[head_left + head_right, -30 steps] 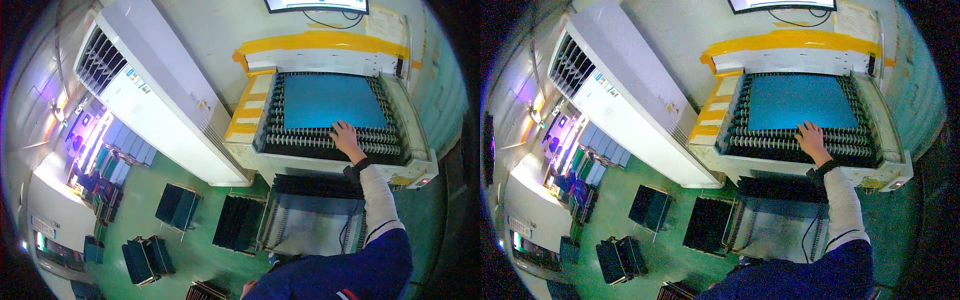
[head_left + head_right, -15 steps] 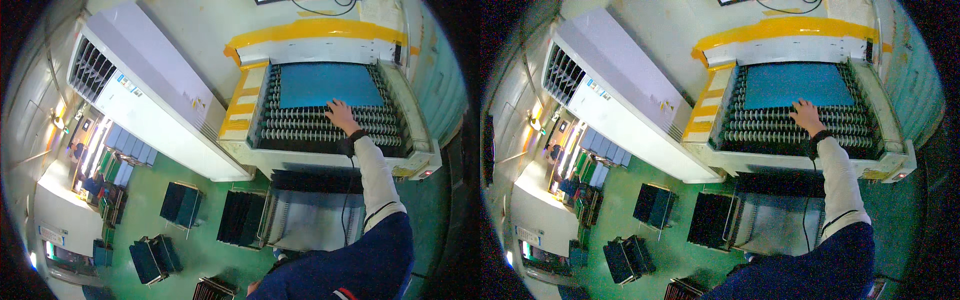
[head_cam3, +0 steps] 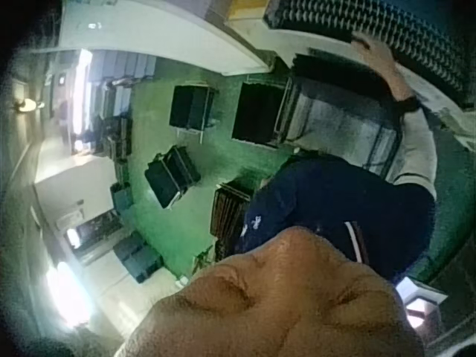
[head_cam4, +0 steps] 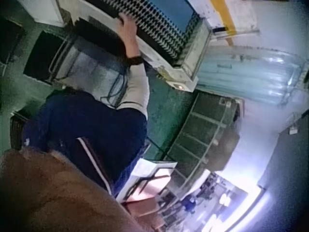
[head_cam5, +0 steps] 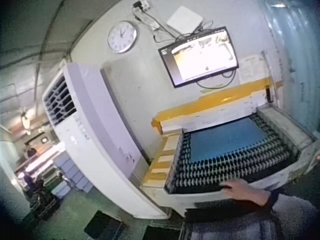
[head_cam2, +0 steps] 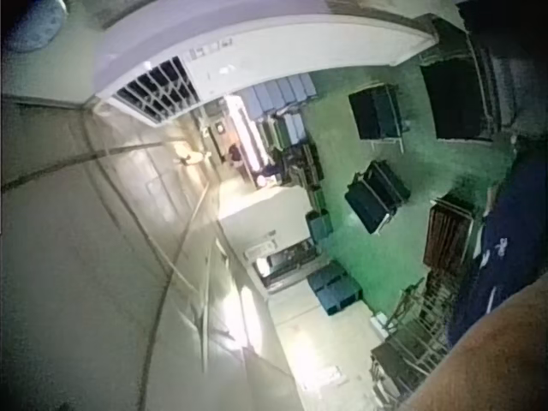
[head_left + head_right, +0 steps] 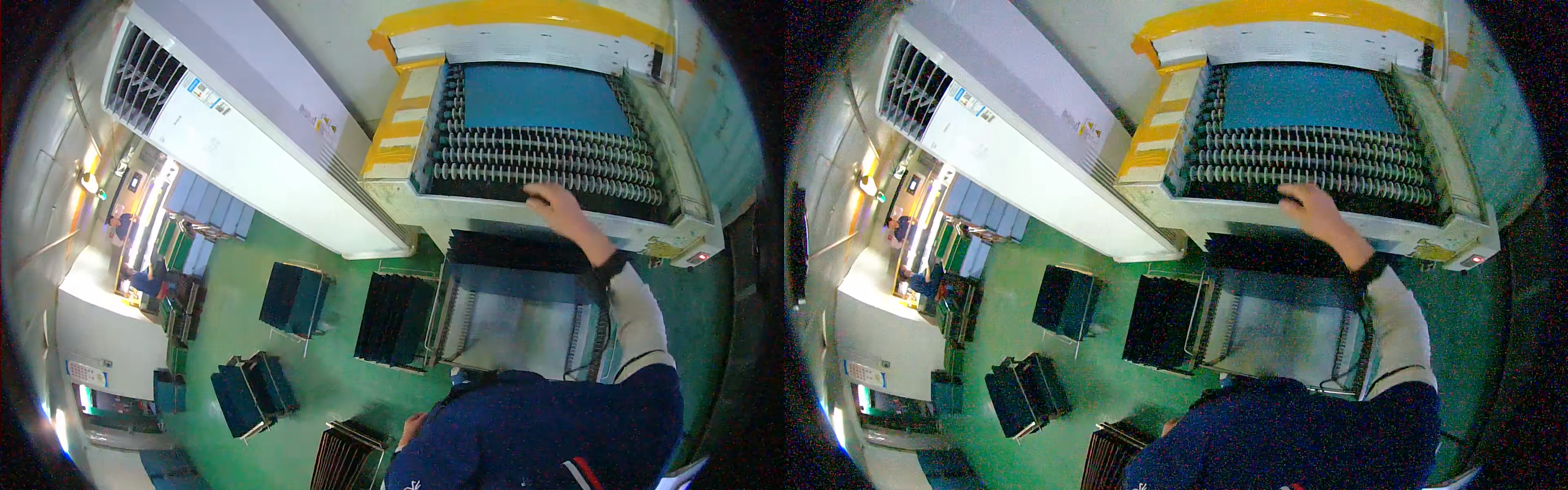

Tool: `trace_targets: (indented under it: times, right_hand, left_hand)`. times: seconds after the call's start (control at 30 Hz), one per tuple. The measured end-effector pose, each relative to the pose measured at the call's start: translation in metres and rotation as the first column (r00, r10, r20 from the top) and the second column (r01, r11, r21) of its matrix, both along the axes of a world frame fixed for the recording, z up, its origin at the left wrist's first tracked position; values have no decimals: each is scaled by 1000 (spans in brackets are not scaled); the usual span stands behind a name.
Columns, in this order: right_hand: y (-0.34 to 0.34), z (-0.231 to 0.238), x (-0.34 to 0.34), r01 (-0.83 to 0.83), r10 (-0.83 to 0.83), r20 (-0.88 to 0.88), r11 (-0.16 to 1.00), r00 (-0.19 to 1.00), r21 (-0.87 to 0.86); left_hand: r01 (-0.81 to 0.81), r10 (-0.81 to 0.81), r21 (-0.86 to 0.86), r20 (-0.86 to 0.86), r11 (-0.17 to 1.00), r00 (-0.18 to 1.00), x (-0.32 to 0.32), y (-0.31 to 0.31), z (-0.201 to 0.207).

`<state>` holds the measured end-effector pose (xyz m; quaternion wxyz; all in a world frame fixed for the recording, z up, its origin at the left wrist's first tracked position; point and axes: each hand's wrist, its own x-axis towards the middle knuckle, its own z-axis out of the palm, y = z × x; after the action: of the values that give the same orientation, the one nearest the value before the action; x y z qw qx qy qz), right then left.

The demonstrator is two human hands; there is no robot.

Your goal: Feeding blue sheets of material into an automated processing machine.

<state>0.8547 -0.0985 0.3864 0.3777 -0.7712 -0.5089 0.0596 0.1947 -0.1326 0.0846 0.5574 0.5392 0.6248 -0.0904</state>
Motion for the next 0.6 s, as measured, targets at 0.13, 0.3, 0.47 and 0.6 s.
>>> trace_targets:
  times: [0.13,0.3,0.47,0.6]
  right_hand:
    - [-45,1,-67,-102,79,-291,992,954,-68]
    - [-80,-36,-111,-58,63,71,996,996,-69]
    - [-90,-44,-131,22,-1,201,994,980,-104]
    - [-81,-40,-145,76,-46,194,986,980,-150]
  left_hand:
    - [331,-340,246,-9,911,940,16,29,21]
    - [167,-213,189,258,968,942,-11,50,-44]
    - [39,-32,-36,174,999,984,3,60,-27]
    - [65,-60,-22,177,998,982,-10,67,-53]
